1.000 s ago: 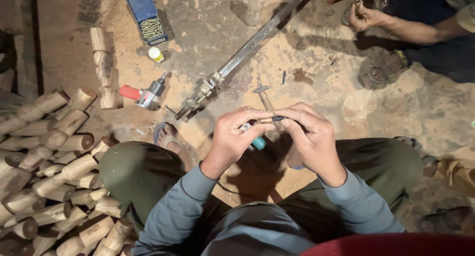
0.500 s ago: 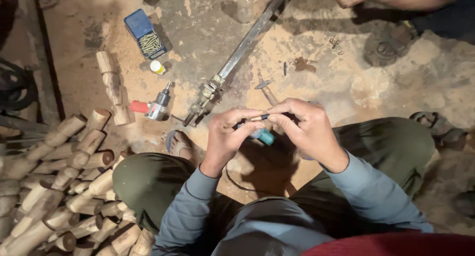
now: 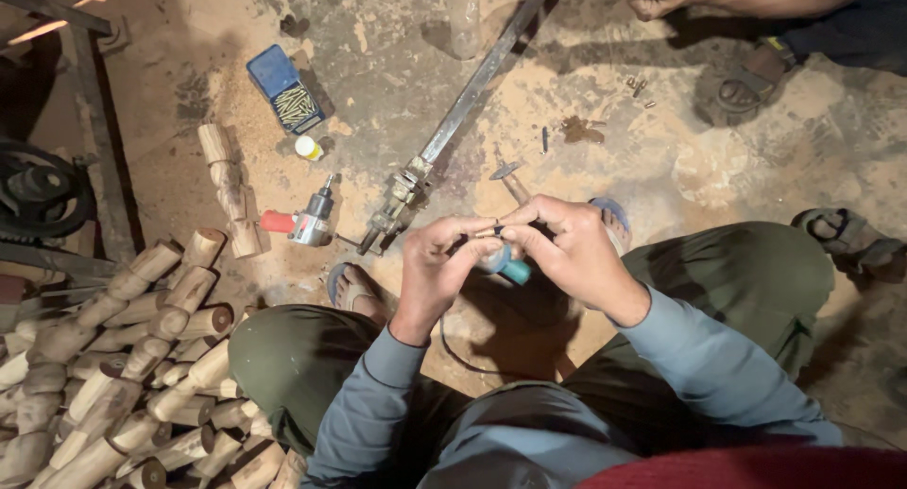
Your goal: The person sits on the floor and uses a wrench to tighten a metal clamp on a long metal bar. They then use an angle grinder to smooth the metal surface, creating sparks. Finally, they assemble small metal components by hand.
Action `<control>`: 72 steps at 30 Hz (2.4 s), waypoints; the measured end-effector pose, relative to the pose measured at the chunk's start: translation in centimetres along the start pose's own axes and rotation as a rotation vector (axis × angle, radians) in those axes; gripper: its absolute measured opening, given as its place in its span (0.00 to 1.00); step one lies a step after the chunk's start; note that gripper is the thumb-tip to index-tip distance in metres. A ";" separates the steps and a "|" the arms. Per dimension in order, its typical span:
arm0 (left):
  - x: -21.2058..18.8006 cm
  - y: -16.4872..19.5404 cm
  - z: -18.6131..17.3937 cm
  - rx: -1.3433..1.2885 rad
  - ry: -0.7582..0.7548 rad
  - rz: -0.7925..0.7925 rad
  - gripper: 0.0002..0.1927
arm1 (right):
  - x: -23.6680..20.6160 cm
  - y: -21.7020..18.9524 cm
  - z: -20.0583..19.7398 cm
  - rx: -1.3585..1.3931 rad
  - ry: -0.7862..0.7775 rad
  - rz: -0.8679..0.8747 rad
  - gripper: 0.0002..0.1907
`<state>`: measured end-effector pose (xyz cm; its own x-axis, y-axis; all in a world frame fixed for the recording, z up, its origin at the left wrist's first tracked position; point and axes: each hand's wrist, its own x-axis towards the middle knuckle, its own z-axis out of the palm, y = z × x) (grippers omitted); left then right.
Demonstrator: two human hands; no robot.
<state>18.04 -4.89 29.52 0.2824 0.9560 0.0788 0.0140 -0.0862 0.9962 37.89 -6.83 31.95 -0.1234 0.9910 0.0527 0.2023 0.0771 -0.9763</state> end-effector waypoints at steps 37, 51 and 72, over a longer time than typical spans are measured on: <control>-0.5 1.6 -2.2 0.165 -0.024 0.098 0.10 | -0.3 -1.6 -2.5 -0.257 -0.014 -0.139 0.09; -0.6 -3.8 -1.0 -1.261 -0.184 -0.173 0.14 | -1.0 -0.3 -3.1 0.123 -0.023 0.029 0.05; -0.6 -4.8 -0.4 -1.134 -0.129 -0.271 0.17 | -1.5 0.2 -2.8 0.063 0.009 0.020 0.06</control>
<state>17.41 -4.92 24.68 0.4976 0.8636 -0.0809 -0.7559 0.4775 0.4479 40.78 -7.97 32.27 -0.1110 0.9932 0.0347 0.1434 0.0505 -0.9884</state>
